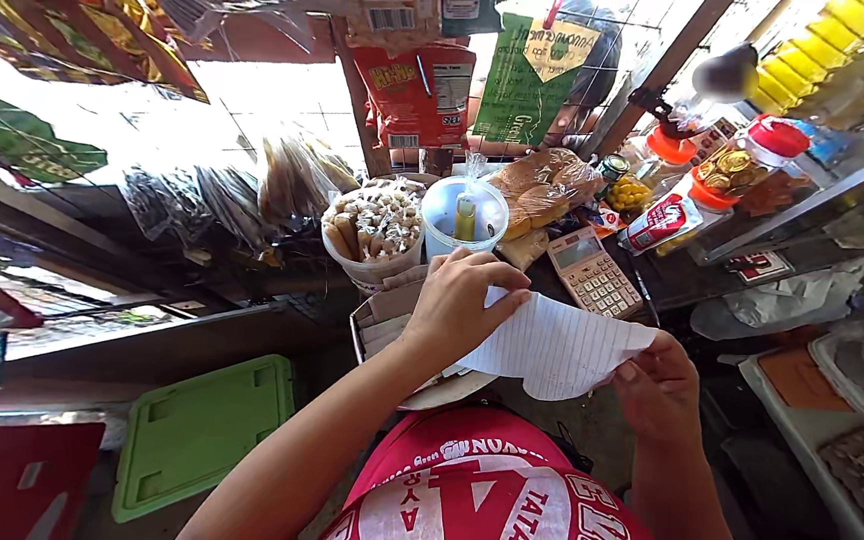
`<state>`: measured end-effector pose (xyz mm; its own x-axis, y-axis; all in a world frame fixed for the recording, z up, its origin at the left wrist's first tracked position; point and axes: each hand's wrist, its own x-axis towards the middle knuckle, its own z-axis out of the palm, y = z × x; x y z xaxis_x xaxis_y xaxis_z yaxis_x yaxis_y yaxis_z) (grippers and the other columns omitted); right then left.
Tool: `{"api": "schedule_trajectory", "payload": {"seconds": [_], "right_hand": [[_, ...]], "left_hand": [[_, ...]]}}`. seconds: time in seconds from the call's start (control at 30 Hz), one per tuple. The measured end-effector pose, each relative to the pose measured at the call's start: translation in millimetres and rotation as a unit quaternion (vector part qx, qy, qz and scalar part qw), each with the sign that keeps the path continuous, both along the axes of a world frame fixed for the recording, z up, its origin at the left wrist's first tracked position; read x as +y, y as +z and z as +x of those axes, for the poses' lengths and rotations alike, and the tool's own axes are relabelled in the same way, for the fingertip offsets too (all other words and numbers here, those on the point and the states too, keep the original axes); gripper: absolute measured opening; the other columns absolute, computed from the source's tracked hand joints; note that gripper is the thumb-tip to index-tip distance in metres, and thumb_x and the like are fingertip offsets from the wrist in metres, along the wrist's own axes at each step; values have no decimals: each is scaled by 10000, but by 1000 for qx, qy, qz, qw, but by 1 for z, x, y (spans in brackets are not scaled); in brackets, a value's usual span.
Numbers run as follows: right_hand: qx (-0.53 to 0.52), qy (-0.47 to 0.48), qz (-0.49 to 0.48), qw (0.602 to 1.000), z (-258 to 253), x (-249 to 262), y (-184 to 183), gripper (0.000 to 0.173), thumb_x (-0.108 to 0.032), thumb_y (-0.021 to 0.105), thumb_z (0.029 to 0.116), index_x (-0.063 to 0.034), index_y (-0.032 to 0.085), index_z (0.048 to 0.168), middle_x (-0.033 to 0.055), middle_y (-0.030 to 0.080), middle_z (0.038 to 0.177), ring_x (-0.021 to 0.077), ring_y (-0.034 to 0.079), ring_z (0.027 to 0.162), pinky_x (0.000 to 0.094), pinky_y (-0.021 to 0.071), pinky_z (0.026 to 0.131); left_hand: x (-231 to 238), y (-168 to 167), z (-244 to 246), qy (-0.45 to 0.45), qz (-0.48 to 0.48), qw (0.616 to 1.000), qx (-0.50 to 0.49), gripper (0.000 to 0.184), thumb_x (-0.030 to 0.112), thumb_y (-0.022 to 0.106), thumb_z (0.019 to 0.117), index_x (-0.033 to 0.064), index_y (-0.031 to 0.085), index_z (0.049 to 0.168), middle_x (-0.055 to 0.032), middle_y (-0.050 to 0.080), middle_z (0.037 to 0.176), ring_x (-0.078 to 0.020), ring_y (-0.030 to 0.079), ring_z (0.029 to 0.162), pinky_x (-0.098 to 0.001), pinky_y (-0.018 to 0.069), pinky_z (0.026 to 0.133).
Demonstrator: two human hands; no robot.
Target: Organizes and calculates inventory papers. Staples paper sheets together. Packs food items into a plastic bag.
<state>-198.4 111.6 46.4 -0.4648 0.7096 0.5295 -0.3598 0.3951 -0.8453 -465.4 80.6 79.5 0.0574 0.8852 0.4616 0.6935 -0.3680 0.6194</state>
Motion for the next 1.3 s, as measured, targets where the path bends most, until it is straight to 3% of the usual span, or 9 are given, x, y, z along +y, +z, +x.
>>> {"api": "schedule_trajectory", "payload": {"seconds": [0.1, 0.2, 0.3, 0.5, 0.63, 0.77, 0.93, 1.1, 1.3], "right_hand": [[34, 26, -26, 999, 16, 16, -8, 294, -185, 671, 991, -274, 696, 1271, -108, 713, 1186, 12, 680, 1043, 194, 576, 901], [52, 75, -39, 995, 30, 36, -10, 314, -162, 662, 995, -270, 690, 1289, -101, 706, 1220, 14, 677, 1063, 193, 570, 918], [62, 106, -38, 992, 46, 59, -10, 316, -155, 654, 999, -264, 687, 1294, -101, 696, 1239, 13, 666, 1090, 192, 558, 941], [76, 130, -49, 987, 83, 104, -16, 303, -171, 662, 995, -263, 694, 1282, -96, 710, 1220, 21, 676, 1077, 207, 568, 934], [-53, -76, 41, 995, 118, 143, -13, 242, -303, 637, 1004, -314, 665, 1245, -165, 701, 1097, -10, 664, 971, 188, 562, 852], [-151, -256, 208, 932, 123, 161, 13, 230, -294, 572, 1030, -192, 644, 1224, -132, 654, 1131, 4, 623, 1085, 260, 529, 968], [-275, -172, 301, 897, 68, 141, 19, 373, -422, 695, 946, -90, 734, 1111, 85, 714, 1071, 207, 666, 1039, 394, 543, 865], [-310, -147, 292, 893, 41, 137, 12, 183, -244, 655, 978, -106, 766, 1021, 33, 739, 939, 151, 699, 873, 339, 566, 746], [-309, -196, 313, 876, 22, 127, 17, 188, -230, 632, 1002, -131, 784, 1054, 27, 771, 1022, 150, 735, 912, 345, 591, 736]], "left_hand": [[17, -2, 15, -24, -42, 999, 14, 254, 304, 658, 975, 154, 758, 1155, -8, 725, 1055, -227, 638, 1022, -509, 461, 874], [36, 0, 36, -45, -87, 995, 32, 331, 328, 569, 1027, 167, 708, 1281, -35, 664, 1299, -275, 560, 1249, -554, 424, 987], [58, -1, 56, -94, -132, 987, 24, 344, 296, 512, 1056, 157, 675, 1326, -32, 648, 1348, -264, 511, 1350, -579, 379, 1076], [98, -5, 86, -154, -116, 981, -9, 189, 211, 594, 1018, 92, 741, 1024, 10, 693, 924, -113, 635, 945, -421, 469, 922], [102, 0, 99, -75, -73, 994, -13, 174, 186, 603, 1015, 75, 728, 968, 9, 661, 850, -52, 629, 795, -241, 532, 734], [101, 1, 117, 21, -48, 996, 73, 184, 227, 586, 1001, 114, 726, 963, 10, 680, 866, -130, 656, 862, -456, 490, 899], [92, 2, 136, 101, 0, 980, 169, 190, 223, 593, 964, 107, 728, 899, -33, 656, 796, -204, 653, 802, -469, 476, 890], [79, 3, 133, 141, 20, 969, 200, 210, 218, 571, 979, 107, 735, 909, -43, 683, 834, -221, 677, 849, -489, 470, 957], [68, 5, 117, 145, 56, 966, 207, 221, 218, 561, 978, 111, 736, 895, -39, 662, 805, -213, 665, 820, -489, 465, 976]]}}
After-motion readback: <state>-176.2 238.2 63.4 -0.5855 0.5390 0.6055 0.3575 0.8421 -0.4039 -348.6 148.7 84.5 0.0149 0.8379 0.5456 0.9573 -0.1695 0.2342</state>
